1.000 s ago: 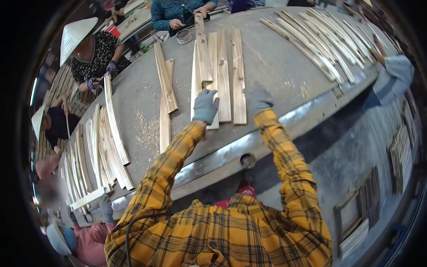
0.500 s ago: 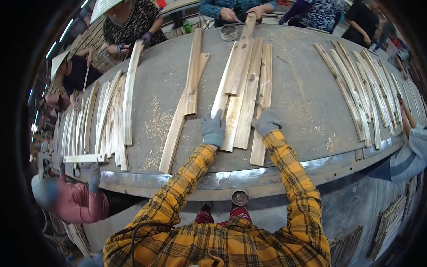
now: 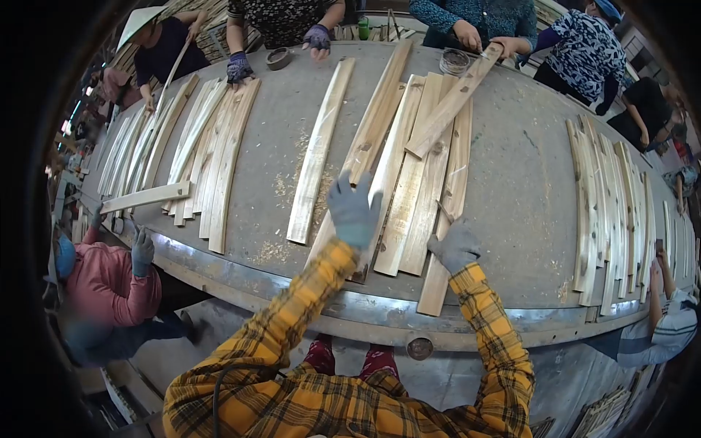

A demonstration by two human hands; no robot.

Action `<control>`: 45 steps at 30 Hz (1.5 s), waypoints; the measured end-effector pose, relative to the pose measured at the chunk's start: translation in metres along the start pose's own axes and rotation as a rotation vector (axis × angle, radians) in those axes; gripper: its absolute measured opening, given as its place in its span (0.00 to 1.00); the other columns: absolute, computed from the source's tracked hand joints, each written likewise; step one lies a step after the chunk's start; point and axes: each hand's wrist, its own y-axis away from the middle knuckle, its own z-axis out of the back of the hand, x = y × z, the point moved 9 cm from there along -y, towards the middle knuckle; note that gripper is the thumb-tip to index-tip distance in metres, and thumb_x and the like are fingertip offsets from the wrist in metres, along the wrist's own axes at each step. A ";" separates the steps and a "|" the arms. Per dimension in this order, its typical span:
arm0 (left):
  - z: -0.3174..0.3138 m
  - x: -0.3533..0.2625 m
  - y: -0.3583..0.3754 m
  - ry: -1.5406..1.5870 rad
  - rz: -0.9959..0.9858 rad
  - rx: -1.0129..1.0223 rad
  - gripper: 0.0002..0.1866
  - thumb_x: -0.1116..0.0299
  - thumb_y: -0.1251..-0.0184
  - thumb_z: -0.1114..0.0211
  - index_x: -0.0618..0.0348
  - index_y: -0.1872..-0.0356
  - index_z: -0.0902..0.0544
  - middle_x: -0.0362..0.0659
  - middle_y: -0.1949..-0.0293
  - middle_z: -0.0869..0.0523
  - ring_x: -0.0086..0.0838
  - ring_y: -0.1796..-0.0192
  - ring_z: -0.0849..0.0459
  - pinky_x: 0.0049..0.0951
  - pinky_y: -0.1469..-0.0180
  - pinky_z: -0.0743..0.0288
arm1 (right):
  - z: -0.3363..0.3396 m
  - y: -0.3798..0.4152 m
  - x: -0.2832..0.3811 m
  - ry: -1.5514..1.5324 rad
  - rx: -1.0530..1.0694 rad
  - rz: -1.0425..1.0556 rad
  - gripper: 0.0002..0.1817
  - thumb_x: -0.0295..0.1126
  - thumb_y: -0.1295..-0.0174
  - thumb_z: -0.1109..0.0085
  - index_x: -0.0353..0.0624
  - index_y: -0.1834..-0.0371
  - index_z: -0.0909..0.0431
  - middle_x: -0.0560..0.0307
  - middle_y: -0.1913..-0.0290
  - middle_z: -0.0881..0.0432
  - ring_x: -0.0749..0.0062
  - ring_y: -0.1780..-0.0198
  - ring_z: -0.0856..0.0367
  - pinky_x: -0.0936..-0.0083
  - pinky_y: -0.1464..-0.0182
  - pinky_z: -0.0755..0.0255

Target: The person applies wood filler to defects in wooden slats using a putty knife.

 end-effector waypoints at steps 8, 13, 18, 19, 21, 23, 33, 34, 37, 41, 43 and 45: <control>-0.064 0.082 -0.071 -0.159 0.289 0.324 0.33 0.49 0.44 0.37 0.55 0.41 0.33 0.49 0.52 0.24 0.43 0.49 0.25 0.42 0.49 0.30 | 0.002 -0.004 0.034 0.014 -0.060 0.060 0.40 0.50 0.53 0.36 0.29 0.45 0.37 0.39 0.49 0.24 0.50 0.50 0.20 0.65 0.50 0.25; 0.016 0.122 -0.014 -0.110 0.309 0.258 0.33 0.55 0.48 0.33 0.56 0.41 0.33 0.51 0.55 0.24 0.44 0.51 0.25 0.42 0.50 0.29 | 0.003 -0.009 0.094 0.128 -0.036 0.126 0.40 0.52 0.54 0.36 0.30 0.46 0.35 0.38 0.53 0.22 0.52 0.52 0.19 0.65 0.51 0.24; 0.058 0.176 0.027 -0.099 0.384 0.274 0.35 0.57 0.51 0.31 0.55 0.40 0.32 0.51 0.55 0.25 0.43 0.54 0.25 0.41 0.52 0.29 | -0.006 -0.010 0.153 0.098 -0.017 0.188 0.40 0.52 0.55 0.37 0.27 0.48 0.33 0.36 0.54 0.22 0.49 0.53 0.19 0.64 0.52 0.24; 0.062 0.191 0.032 -0.130 0.384 0.287 0.35 0.57 0.51 0.31 0.54 0.40 0.32 0.50 0.56 0.25 0.43 0.54 0.26 0.41 0.52 0.29 | -0.009 -0.009 0.168 0.073 -0.052 0.225 0.39 0.51 0.54 0.37 0.24 0.49 0.32 0.34 0.55 0.21 0.47 0.54 0.18 0.62 0.52 0.24; 0.064 0.216 0.044 -0.148 0.395 0.333 0.36 0.57 0.52 0.30 0.54 0.40 0.32 0.49 0.56 0.25 0.42 0.52 0.27 0.41 0.52 0.30 | -0.011 -0.003 0.192 0.106 -0.016 0.195 0.39 0.51 0.55 0.37 0.24 0.49 0.32 0.33 0.55 0.21 0.46 0.54 0.19 0.62 0.51 0.24; 0.071 0.242 0.047 -0.170 0.397 0.323 0.36 0.57 0.52 0.30 0.53 0.40 0.32 0.48 0.56 0.26 0.42 0.52 0.27 0.40 0.51 0.30 | -0.013 0.002 0.224 0.134 -0.035 0.202 0.40 0.51 0.55 0.36 0.26 0.48 0.32 0.33 0.54 0.21 0.45 0.52 0.19 0.63 0.50 0.25; 0.098 0.331 0.044 -0.229 0.513 0.446 0.35 0.51 0.50 0.32 0.50 0.40 0.30 0.46 0.55 0.26 0.39 0.52 0.28 0.37 0.52 0.31 | -0.034 0.024 0.306 0.184 0.102 0.170 0.39 0.50 0.56 0.33 0.28 0.48 0.30 0.37 0.48 0.23 0.50 0.50 0.20 0.66 0.48 0.25; 0.099 0.338 0.043 -0.200 0.518 0.466 0.35 0.50 0.50 0.32 0.50 0.40 0.30 0.46 0.55 0.26 0.38 0.52 0.28 0.37 0.53 0.31 | -0.032 0.025 0.313 0.161 0.067 0.164 0.38 0.49 0.56 0.34 0.28 0.49 0.28 0.35 0.49 0.22 0.49 0.50 0.20 0.65 0.47 0.26; 0.114 0.346 0.040 -0.175 0.530 0.444 0.38 0.47 0.52 0.31 0.50 0.40 0.31 0.47 0.51 0.27 0.40 0.48 0.29 0.39 0.48 0.33 | -0.028 0.027 0.318 0.138 0.040 0.168 0.36 0.48 0.56 0.35 0.28 0.49 0.27 0.33 0.50 0.22 0.47 0.48 0.21 0.65 0.46 0.27; 0.130 0.338 0.031 -0.159 0.520 0.384 0.38 0.46 0.52 0.32 0.49 0.39 0.31 0.48 0.46 0.29 0.43 0.42 0.33 0.44 0.42 0.38 | -0.032 0.021 0.329 0.166 0.080 0.124 0.36 0.48 0.56 0.34 0.28 0.49 0.26 0.34 0.49 0.22 0.48 0.46 0.22 0.65 0.45 0.28; 0.140 0.328 0.031 -0.127 0.476 0.372 0.36 0.48 0.52 0.32 0.49 0.40 0.30 0.48 0.45 0.30 0.45 0.39 0.35 0.47 0.40 0.41 | -0.032 0.028 0.326 0.179 0.097 0.109 0.37 0.48 0.56 0.33 0.28 0.49 0.26 0.34 0.48 0.22 0.48 0.46 0.22 0.65 0.45 0.28; 0.145 0.324 0.035 -0.120 0.478 0.365 0.36 0.48 0.52 0.32 0.49 0.40 0.30 0.49 0.45 0.30 0.46 0.39 0.36 0.47 0.39 0.42 | -0.033 0.021 0.329 0.185 0.106 0.136 0.37 0.48 0.56 0.33 0.27 0.49 0.26 0.34 0.48 0.23 0.48 0.45 0.23 0.65 0.44 0.28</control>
